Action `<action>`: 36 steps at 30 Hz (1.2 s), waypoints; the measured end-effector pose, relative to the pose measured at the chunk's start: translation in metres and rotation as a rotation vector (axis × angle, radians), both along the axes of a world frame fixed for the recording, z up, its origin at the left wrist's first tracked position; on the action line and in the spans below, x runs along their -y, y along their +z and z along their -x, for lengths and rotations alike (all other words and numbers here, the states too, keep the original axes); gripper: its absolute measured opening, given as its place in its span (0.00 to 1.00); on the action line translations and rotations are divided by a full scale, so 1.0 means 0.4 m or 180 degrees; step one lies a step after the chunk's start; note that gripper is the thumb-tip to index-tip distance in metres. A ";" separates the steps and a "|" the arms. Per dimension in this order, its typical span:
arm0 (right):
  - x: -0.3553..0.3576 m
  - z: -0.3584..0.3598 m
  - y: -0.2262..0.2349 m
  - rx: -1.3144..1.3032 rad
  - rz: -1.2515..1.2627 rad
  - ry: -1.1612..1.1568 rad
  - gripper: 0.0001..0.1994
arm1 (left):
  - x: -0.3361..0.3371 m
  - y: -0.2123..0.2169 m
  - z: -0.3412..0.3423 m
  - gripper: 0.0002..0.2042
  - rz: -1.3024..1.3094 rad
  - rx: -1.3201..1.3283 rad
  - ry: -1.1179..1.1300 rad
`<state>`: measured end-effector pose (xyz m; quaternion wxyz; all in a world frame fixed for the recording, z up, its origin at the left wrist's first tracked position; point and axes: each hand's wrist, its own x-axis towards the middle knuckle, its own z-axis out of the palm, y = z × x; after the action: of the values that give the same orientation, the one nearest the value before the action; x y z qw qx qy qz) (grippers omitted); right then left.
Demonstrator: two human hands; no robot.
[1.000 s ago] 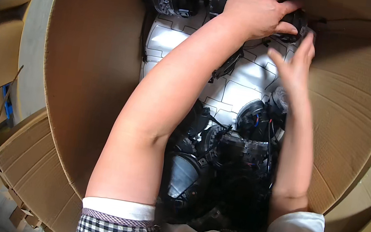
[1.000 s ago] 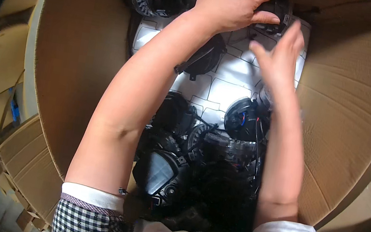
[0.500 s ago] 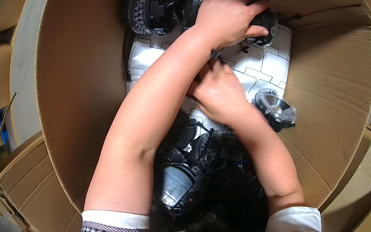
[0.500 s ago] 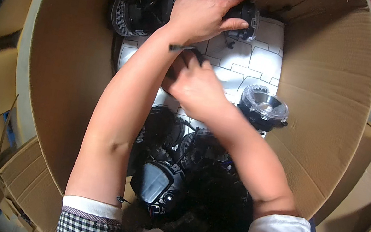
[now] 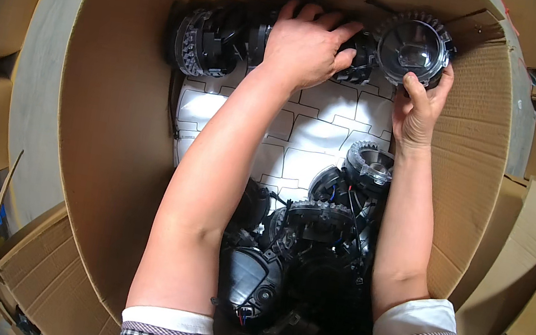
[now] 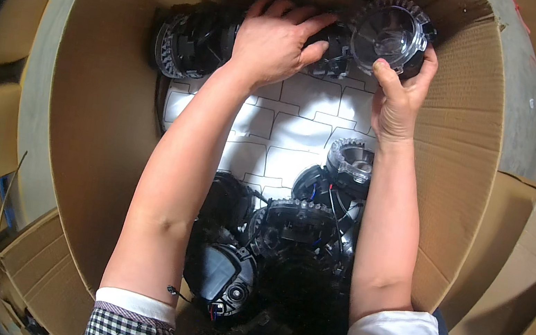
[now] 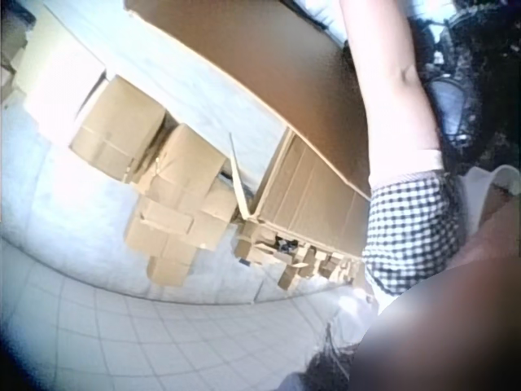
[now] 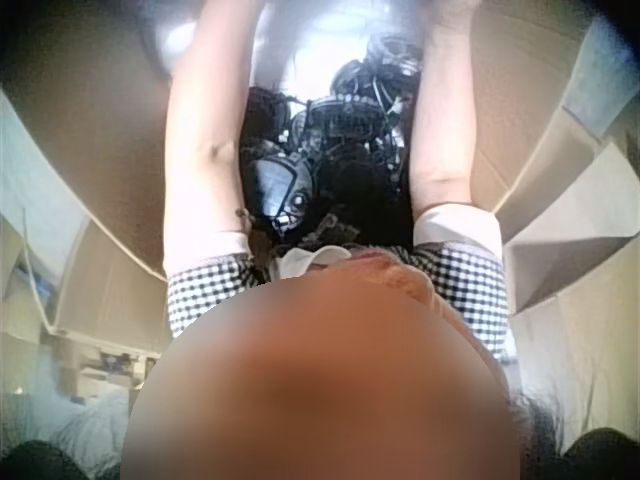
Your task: The person packs black plastic electronic components by hand, transferring them from a bulk container into the individual cells of a grid-partitioned shipping box.
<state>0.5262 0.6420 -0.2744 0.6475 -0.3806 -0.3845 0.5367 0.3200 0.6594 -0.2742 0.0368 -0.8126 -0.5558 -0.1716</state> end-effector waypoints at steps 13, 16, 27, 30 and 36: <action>0.000 -0.002 0.068 0.0672 0.1064 0.0080 0.41 | 0.007 -0.004 0.001 0.19 -0.0062 -0.0089 0.0060; 0.063 -0.016 0.093 0.0677 0.0370 0.0238 0.42 | -0.002 -0.019 0.008 0.18 -0.0251 -0.0015 0.0098; 0.112 -0.129 0.036 0.0298 0.1358 0.3282 0.51 | -0.001 -0.015 -0.001 0.13 -0.0297 0.0040 0.0211; 0.124 -0.100 0.045 0.0467 0.1233 0.2143 0.49 | -0.002 -0.019 -0.005 0.13 -0.0290 0.0040 0.0221; 0.100 -0.031 0.118 0.0612 0.0433 0.0041 0.43 | 0.000 -0.024 0.011 0.13 -0.0262 0.0048 0.0209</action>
<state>0.5387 0.6018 -0.2274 0.5769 -0.4709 -0.4100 0.5267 0.3156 0.6595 -0.2839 0.0716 -0.7903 -0.5750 -0.1991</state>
